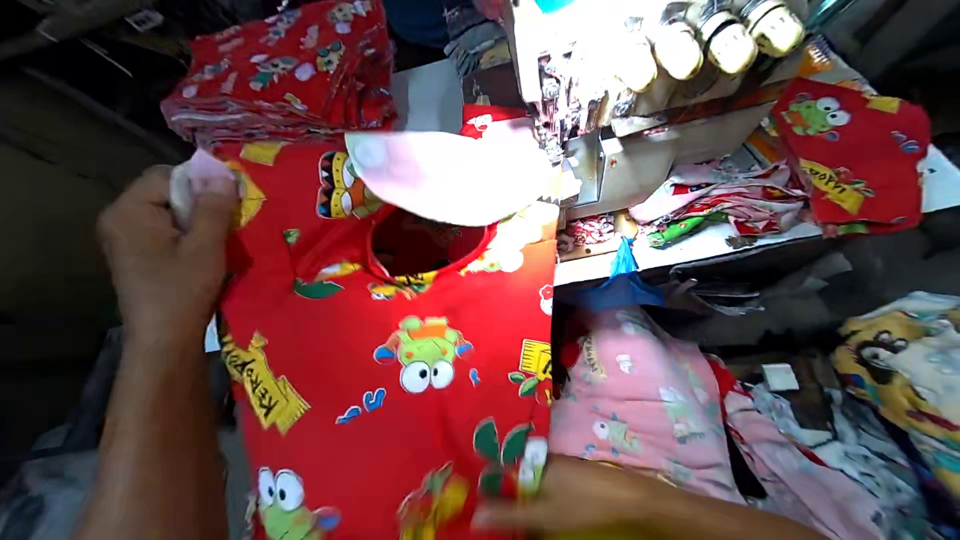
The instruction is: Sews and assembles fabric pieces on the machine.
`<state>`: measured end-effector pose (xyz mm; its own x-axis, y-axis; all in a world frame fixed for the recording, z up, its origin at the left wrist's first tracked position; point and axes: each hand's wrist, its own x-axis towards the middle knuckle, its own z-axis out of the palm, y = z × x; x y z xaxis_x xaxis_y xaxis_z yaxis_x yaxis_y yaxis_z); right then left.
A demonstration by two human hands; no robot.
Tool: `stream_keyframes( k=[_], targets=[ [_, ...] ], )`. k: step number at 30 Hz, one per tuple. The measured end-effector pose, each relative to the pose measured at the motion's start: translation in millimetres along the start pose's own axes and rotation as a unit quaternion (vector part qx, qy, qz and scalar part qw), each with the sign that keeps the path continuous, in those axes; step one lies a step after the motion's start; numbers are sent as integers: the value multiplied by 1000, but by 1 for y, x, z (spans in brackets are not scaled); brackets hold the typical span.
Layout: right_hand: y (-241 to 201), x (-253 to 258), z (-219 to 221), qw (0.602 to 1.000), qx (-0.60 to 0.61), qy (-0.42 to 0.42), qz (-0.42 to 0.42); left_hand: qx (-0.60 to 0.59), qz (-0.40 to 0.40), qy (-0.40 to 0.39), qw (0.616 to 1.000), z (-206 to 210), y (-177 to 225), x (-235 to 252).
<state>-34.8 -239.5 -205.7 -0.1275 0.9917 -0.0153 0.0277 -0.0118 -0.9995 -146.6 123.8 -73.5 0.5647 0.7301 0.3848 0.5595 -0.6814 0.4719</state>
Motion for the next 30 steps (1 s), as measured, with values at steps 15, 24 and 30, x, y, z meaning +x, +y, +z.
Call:
stream_keyframes(
  k=[15, 24, 30],
  targets=[
    [30, 54, -207, 781, -582, 221, -46, 4, 0, -80, 997, 160, -1, -65],
    [18, 59, -189, 774, -528, 348, -25, -4, -2, -36, 999, 162, 1, -68],
    [15, 59, -153, 910, 104, 397, -63, -191, 22, 47, 980, 164, 8, -71]
  ],
)
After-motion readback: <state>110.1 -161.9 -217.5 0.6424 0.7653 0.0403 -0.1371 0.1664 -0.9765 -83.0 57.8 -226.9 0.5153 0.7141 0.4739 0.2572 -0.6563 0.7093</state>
